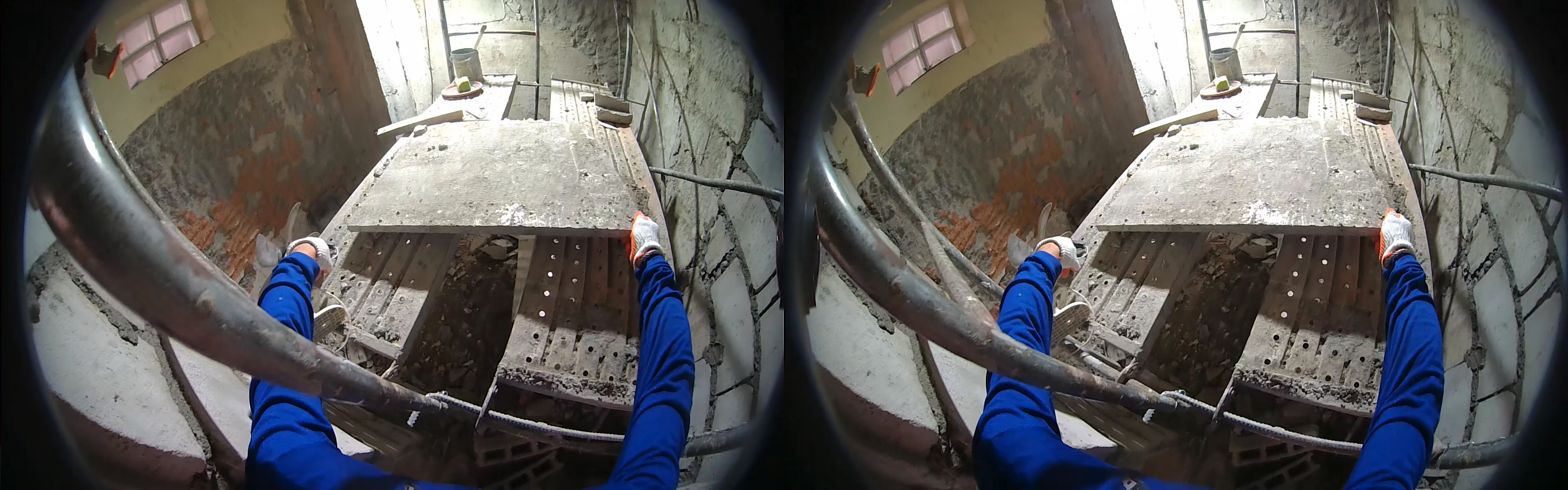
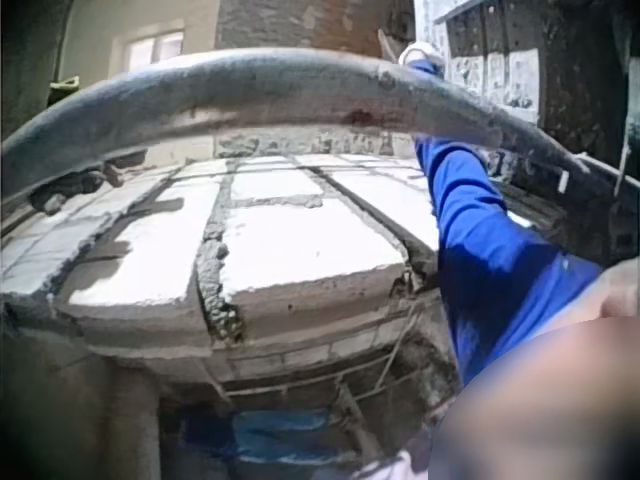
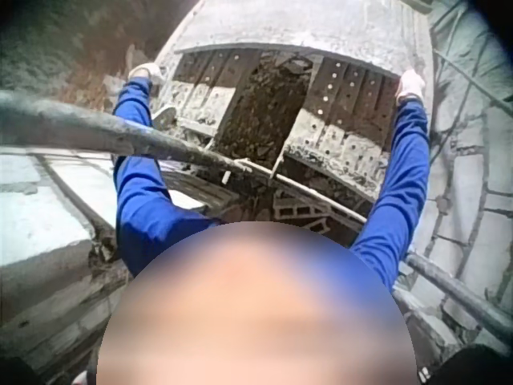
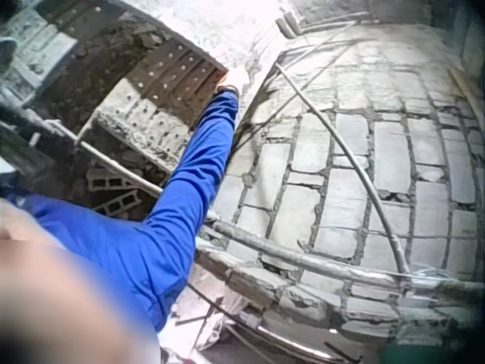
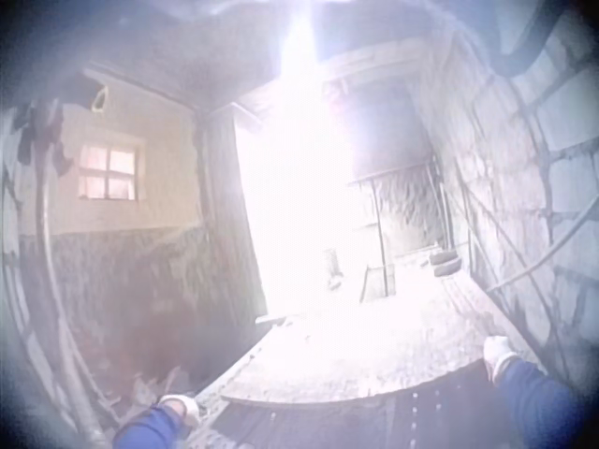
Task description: The person moves a long wooden plank and several concrete blocks around a construction site. They lift and reposition the plank, then pick up and carry blocks, placing them on a scaffold platform.
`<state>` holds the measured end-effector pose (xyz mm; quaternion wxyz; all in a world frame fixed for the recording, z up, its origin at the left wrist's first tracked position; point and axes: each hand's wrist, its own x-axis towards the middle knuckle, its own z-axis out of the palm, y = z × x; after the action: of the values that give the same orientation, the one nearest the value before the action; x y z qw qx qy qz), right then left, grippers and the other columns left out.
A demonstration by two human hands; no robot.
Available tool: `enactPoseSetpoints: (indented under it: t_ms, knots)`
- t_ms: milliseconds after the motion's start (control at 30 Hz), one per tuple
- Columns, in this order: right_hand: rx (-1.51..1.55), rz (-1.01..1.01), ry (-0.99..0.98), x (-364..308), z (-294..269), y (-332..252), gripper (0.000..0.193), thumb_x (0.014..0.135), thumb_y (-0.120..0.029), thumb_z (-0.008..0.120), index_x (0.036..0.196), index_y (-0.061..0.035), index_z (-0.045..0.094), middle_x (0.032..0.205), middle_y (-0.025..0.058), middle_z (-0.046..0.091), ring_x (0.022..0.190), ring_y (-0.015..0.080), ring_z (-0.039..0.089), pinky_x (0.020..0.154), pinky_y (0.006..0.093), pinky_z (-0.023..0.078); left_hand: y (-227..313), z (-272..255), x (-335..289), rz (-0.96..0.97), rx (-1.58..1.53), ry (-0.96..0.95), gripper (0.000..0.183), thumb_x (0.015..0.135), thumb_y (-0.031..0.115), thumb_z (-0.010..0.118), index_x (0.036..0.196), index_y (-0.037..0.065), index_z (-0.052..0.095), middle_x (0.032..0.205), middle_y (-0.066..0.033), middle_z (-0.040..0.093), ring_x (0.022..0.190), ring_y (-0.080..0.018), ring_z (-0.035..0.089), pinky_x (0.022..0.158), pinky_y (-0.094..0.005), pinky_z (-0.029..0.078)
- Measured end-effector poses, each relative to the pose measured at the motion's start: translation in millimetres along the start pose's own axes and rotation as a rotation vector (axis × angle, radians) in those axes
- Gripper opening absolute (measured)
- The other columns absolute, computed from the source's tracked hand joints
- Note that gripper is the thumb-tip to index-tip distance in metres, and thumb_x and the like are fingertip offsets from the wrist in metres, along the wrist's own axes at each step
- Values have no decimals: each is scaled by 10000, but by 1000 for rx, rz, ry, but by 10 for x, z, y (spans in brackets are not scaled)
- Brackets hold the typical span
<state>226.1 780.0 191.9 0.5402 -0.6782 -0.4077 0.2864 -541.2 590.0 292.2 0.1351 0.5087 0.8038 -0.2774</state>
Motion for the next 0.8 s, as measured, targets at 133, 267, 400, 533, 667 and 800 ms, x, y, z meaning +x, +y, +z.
enactPoseSetpoints:
  t_ms: [133,267,400,533,667,800]
  knots:
    - [-78,-68,82,-207,98,-142,450,1025,-423,422,1068,-44,662,854,157,694,730,323,665,621,437,505,188,12,-217,-38,-30,-88,350,845,430,722,838,94,821,942,-93,775,884,-294,719,801,-441,550]
    - [26,168,-189,-805,93,-332,387,994,-455,411,990,-114,592,714,135,580,558,287,575,452,444,422,382,152,-198,15,-36,-108,343,819,444,726,839,113,817,904,-36,780,875,-243,723,793,-449,544]
    - [-92,-640,-512,-1480,316,-362,262,1022,-334,394,947,-143,556,641,52,476,525,206,540,412,368,412,375,320,-112,-74,55,87,305,780,418,761,849,126,816,885,-21,779,864,-236,725,785,-475,538]
    - [-72,-878,-598,-1759,791,-436,167,905,-240,541,832,-111,619,651,53,547,586,212,595,489,352,452,367,386,-106,29,83,222,307,708,387,795,882,135,815,960,-64,774,913,-270,722,785,-478,543]
    - [-875,-1143,-468,-2121,1259,-895,156,831,-239,645,802,-118,738,704,55,670,612,234,654,556,365,492,515,395,-229,-49,37,199,288,743,411,721,874,171,812,986,-63,767,963,-269,719,782,-492,540]
    - [-245,-168,-814,-2706,1490,-1466,329,998,-309,495,933,-47,685,738,88,666,608,226,659,475,387,497,770,458,-373,99,43,126,500,782,424,711,1150,87,742,1222,-163,698,1130,-331,674,943,-442,532]
